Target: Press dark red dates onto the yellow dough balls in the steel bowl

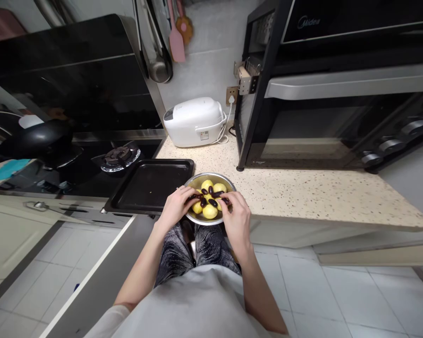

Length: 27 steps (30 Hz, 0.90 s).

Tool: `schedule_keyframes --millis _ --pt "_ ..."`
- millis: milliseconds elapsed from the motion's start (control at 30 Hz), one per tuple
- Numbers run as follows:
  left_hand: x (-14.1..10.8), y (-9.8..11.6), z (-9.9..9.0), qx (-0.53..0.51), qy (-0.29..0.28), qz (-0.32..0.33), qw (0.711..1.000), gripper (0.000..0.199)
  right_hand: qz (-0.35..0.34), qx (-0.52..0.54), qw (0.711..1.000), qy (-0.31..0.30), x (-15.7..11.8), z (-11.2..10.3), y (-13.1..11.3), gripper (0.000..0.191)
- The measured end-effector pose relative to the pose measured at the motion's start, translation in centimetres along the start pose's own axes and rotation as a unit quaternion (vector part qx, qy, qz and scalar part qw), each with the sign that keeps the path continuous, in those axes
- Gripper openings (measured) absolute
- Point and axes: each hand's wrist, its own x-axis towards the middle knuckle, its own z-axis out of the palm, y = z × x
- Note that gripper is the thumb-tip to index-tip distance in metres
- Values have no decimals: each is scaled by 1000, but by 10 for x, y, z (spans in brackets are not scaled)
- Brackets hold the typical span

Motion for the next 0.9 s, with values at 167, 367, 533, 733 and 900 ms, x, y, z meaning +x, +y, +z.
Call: schedule_keyframes --millis 167,367,533,733,900 --pt "-1 0 -3 3 -18 -5 1000 14 8 20 1000 -2 0 1 -1 7" --pt "-6 0 -5 -8 -8 -28 1000 20 1 46 999 -26 -3 7 -2 12" --pt "-17 2 -5 -80 57 -46 994 19 -16 52 997 -48 -7 17 -7 14" --pt "-37 13 -9 -166 137 -81 973 9 -50 -47 996 -55 -12 29 -10 9" --pt "-40 22 -13 -210 154 -87 962 11 -67 -111 990 -60 -14 28 -10 8"
